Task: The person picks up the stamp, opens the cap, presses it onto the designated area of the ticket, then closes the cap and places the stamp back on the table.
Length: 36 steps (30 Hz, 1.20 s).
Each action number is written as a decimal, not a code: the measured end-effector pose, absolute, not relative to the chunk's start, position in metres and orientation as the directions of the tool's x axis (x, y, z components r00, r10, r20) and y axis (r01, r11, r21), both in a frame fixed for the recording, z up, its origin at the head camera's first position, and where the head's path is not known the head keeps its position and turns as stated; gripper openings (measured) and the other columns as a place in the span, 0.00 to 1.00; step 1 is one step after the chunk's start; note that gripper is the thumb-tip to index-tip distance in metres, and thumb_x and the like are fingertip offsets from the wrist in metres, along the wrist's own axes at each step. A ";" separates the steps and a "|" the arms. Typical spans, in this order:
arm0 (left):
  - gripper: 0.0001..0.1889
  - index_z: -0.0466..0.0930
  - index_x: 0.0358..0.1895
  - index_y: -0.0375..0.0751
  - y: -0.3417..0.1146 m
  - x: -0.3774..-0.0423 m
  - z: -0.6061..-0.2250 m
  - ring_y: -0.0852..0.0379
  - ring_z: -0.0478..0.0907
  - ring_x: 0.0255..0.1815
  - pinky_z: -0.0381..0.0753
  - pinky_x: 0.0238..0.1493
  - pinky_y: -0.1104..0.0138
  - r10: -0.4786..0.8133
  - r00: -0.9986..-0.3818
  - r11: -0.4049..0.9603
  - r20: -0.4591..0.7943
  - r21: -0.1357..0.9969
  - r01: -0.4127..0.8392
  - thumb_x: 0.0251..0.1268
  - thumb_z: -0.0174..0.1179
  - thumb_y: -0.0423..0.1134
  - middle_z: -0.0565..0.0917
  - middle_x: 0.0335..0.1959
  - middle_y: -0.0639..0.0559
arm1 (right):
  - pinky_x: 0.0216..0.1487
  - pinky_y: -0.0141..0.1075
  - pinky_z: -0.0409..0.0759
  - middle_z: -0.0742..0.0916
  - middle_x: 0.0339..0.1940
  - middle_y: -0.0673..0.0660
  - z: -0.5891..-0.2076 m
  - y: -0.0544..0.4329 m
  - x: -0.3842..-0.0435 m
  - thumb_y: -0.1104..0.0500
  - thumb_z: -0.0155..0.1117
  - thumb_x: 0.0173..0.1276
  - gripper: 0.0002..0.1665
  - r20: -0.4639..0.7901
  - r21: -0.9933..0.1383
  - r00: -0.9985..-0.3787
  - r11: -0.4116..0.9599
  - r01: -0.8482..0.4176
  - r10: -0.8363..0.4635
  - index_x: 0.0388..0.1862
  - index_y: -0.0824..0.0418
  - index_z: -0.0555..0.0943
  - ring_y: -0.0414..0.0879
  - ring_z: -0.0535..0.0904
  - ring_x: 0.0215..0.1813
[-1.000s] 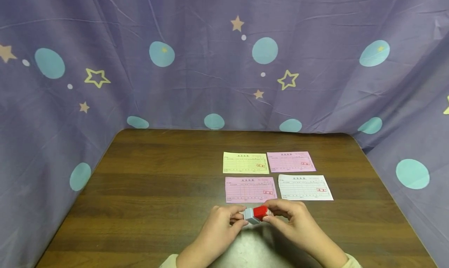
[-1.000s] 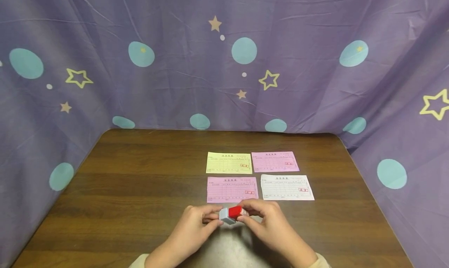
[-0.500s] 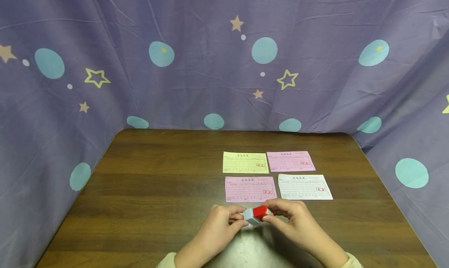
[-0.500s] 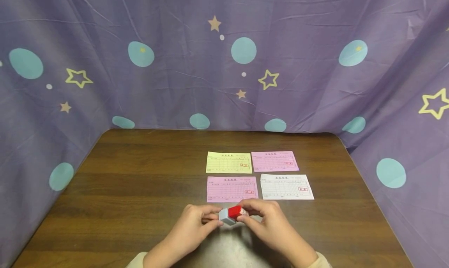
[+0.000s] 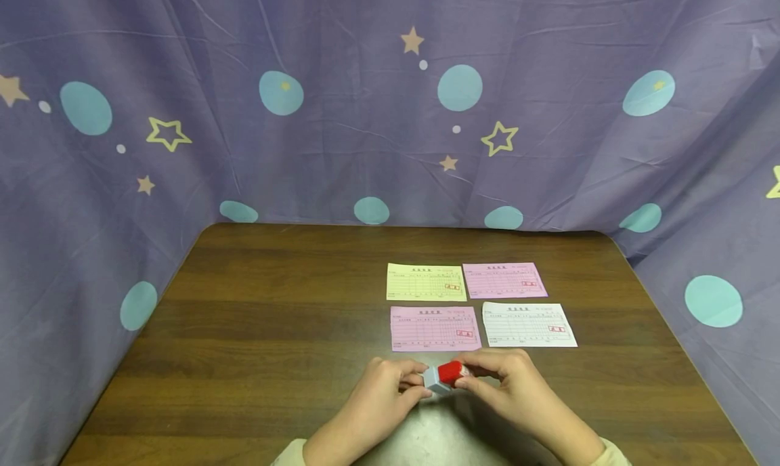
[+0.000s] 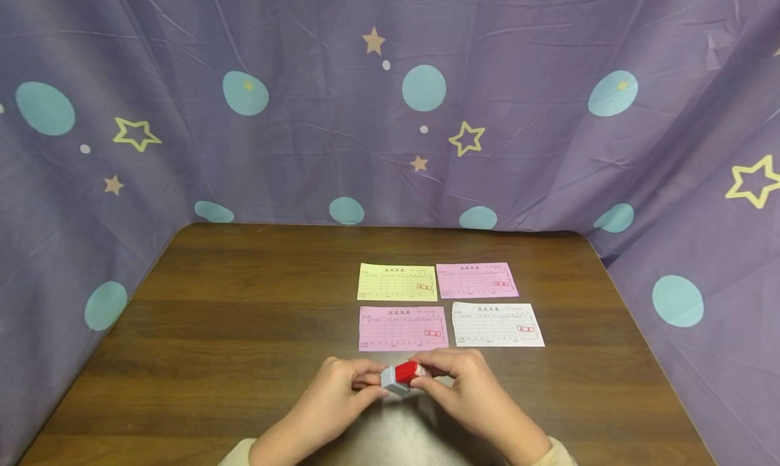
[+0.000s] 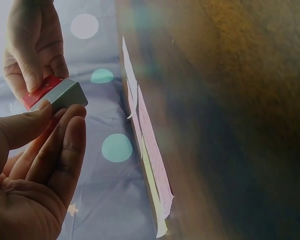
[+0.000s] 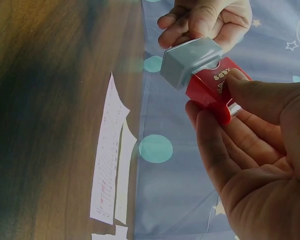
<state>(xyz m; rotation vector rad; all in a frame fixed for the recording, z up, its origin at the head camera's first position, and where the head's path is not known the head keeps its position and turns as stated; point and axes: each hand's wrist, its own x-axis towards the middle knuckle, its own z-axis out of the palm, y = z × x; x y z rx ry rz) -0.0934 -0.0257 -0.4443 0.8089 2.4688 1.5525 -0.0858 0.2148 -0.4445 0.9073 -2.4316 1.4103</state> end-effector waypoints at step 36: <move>0.16 0.86 0.49 0.34 -0.026 -0.092 -0.445 0.63 0.84 0.37 0.82 0.39 0.72 0.590 -0.804 0.498 0.075 0.749 0.436 0.57 0.74 0.32 0.89 0.40 0.49 | 0.42 0.29 0.82 0.88 0.41 0.48 -0.451 0.219 -0.086 0.69 0.78 0.58 0.17 0.516 -0.612 -0.700 0.360 -0.705 -0.493 0.46 0.59 0.86 0.40 0.85 0.39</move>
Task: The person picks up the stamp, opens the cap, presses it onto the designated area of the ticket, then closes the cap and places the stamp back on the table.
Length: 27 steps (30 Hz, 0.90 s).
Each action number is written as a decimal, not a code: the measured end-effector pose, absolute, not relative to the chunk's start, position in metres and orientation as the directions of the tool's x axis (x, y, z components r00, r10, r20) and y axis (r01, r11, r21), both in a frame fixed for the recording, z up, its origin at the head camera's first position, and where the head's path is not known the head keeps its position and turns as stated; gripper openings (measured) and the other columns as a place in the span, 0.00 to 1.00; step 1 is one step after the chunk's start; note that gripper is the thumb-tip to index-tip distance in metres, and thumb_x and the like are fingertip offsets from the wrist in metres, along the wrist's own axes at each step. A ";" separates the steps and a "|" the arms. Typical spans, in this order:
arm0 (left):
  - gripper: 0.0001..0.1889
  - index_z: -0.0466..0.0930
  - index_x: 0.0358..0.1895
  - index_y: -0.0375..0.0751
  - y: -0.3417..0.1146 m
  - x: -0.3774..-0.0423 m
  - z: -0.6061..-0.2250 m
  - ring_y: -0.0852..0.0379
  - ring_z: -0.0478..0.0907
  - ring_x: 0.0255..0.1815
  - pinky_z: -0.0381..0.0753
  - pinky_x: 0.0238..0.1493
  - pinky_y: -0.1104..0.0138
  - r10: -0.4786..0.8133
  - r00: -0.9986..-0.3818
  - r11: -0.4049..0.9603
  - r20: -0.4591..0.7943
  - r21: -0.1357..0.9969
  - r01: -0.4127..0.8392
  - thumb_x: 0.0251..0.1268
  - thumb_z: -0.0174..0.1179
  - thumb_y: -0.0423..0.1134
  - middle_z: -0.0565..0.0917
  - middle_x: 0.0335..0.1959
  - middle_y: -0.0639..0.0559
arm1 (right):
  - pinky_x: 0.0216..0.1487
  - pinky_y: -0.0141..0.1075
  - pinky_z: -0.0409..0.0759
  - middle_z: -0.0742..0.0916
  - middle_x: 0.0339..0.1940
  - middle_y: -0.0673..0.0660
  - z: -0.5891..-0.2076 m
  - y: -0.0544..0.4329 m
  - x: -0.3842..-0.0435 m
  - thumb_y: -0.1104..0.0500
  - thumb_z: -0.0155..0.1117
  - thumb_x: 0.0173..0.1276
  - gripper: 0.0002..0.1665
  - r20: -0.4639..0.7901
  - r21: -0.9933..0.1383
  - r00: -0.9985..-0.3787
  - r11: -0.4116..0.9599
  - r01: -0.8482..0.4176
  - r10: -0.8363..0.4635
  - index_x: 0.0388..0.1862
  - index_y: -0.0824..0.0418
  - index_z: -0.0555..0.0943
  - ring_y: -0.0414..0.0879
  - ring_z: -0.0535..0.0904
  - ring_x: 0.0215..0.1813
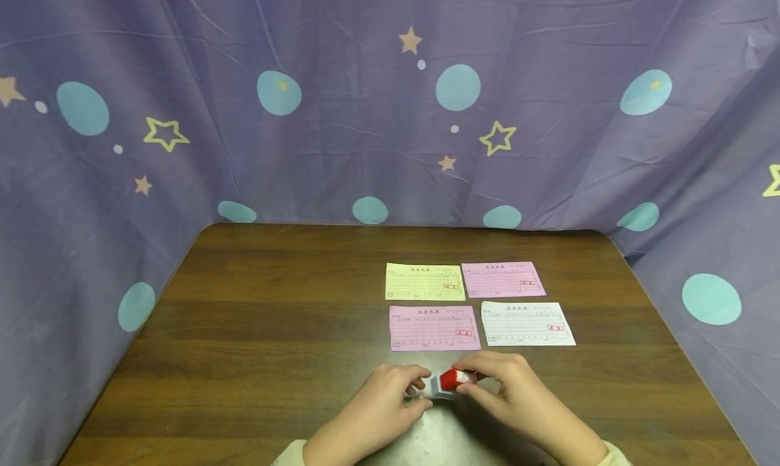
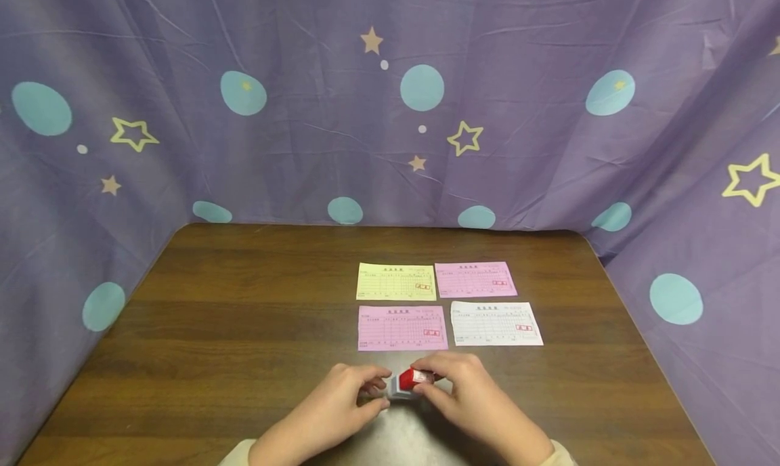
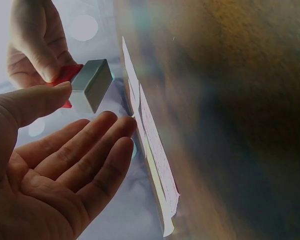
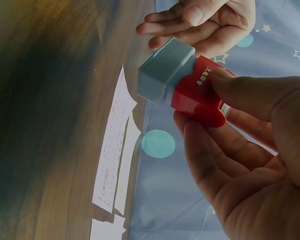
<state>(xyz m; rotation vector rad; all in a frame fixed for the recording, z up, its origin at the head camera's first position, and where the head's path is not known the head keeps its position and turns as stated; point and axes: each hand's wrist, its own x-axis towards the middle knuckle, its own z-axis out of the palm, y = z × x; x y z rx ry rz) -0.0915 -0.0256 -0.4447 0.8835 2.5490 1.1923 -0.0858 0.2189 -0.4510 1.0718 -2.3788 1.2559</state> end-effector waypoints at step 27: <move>0.19 0.83 0.54 0.34 -0.025 -0.092 -0.445 0.61 0.83 0.40 0.82 0.44 0.65 0.576 -0.814 0.562 0.073 0.688 0.459 0.61 0.71 0.36 0.87 0.37 0.52 | 0.39 0.29 0.82 0.87 0.34 0.51 -0.467 0.229 -0.090 0.74 0.79 0.47 0.19 0.503 -0.407 -0.667 0.529 -0.744 -0.550 0.38 0.64 0.85 0.42 0.84 0.35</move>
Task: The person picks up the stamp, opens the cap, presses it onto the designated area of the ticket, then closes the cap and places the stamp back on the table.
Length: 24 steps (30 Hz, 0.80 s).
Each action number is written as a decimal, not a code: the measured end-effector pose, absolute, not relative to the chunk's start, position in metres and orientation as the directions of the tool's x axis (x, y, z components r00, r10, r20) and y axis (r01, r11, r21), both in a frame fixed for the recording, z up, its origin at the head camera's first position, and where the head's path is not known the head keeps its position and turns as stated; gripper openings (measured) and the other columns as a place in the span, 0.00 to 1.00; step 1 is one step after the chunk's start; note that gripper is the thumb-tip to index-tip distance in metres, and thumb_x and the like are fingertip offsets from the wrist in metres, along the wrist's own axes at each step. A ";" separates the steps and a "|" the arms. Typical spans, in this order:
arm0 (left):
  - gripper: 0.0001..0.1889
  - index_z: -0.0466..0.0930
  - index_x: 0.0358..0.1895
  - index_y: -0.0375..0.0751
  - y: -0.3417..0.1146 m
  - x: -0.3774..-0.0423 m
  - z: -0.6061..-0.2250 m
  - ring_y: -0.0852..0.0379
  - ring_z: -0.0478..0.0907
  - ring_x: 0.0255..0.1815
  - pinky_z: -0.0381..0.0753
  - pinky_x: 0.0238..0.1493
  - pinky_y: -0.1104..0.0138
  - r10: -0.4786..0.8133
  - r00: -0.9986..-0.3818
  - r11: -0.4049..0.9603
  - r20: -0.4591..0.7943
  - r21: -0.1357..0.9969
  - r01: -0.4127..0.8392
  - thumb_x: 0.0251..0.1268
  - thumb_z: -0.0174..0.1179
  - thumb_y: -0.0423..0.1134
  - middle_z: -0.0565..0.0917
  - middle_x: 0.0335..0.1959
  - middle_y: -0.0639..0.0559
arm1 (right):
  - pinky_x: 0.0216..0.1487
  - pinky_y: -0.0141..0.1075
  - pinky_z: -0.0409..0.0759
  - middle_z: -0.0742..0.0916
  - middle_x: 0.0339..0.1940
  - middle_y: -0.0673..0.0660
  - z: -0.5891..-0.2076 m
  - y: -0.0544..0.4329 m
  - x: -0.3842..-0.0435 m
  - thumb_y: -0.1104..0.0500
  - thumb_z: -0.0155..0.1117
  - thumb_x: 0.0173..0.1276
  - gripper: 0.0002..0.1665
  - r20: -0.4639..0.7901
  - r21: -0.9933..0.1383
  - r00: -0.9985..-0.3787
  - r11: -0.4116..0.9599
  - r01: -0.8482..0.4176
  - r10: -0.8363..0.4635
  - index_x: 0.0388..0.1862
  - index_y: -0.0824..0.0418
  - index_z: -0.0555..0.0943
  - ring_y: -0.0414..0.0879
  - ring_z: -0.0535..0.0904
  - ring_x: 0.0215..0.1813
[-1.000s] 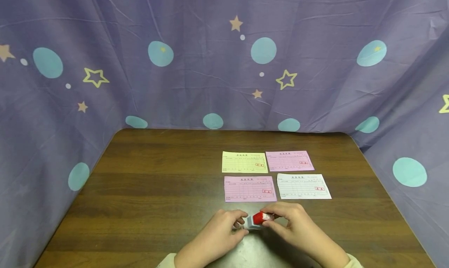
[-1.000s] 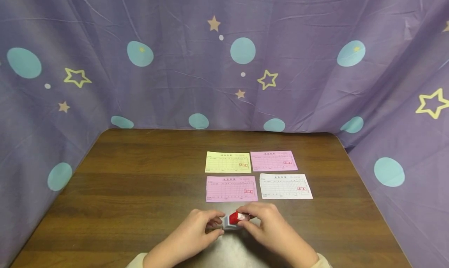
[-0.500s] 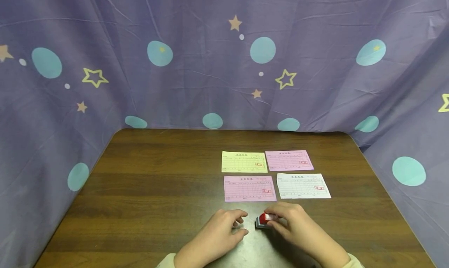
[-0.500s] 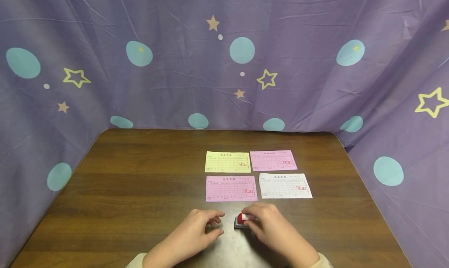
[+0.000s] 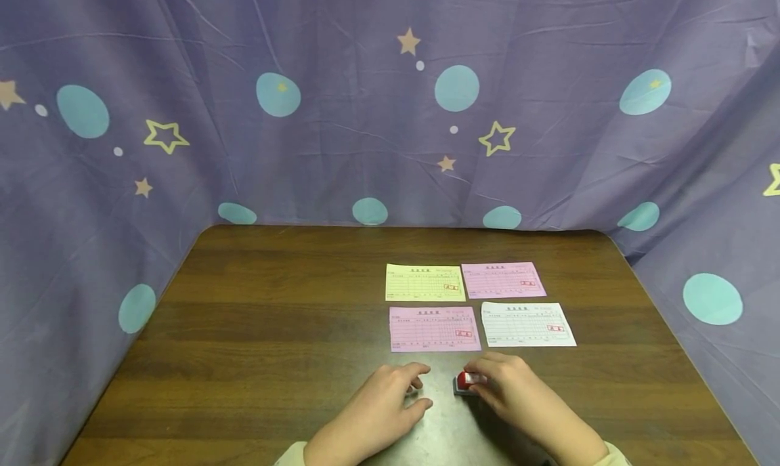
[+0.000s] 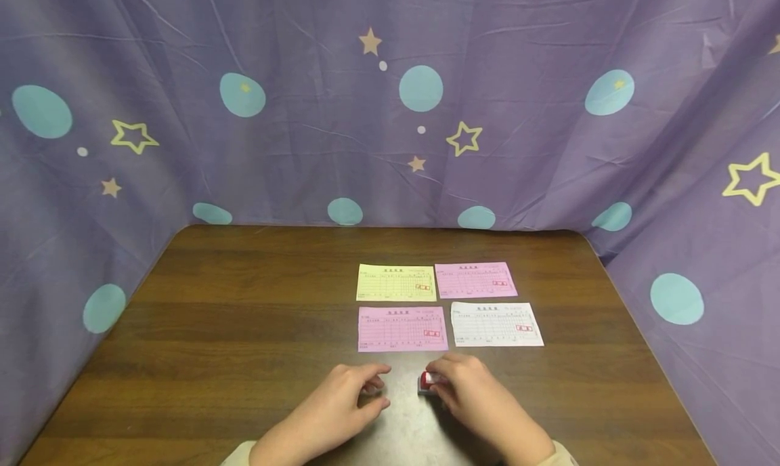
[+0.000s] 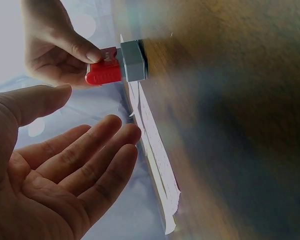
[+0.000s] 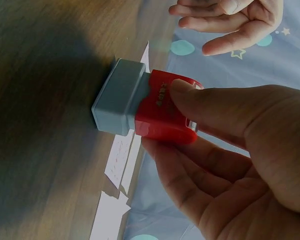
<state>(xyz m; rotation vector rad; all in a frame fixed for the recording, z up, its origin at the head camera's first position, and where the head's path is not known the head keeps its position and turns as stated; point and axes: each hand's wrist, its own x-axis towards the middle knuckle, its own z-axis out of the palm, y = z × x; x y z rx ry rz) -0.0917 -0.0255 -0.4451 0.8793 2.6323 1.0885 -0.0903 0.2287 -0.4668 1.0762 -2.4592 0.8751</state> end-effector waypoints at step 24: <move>0.16 0.85 0.51 0.33 -0.032 -0.094 -0.446 0.56 0.84 0.45 0.84 0.46 0.60 0.546 -0.834 0.634 0.080 0.611 0.474 0.64 0.70 0.39 0.88 0.45 0.45 | 0.48 0.44 0.84 0.88 0.45 0.50 -0.453 0.231 -0.086 0.54 0.77 0.64 0.18 0.375 -0.429 -0.798 0.675 -0.600 -0.472 0.49 0.63 0.86 0.44 0.84 0.48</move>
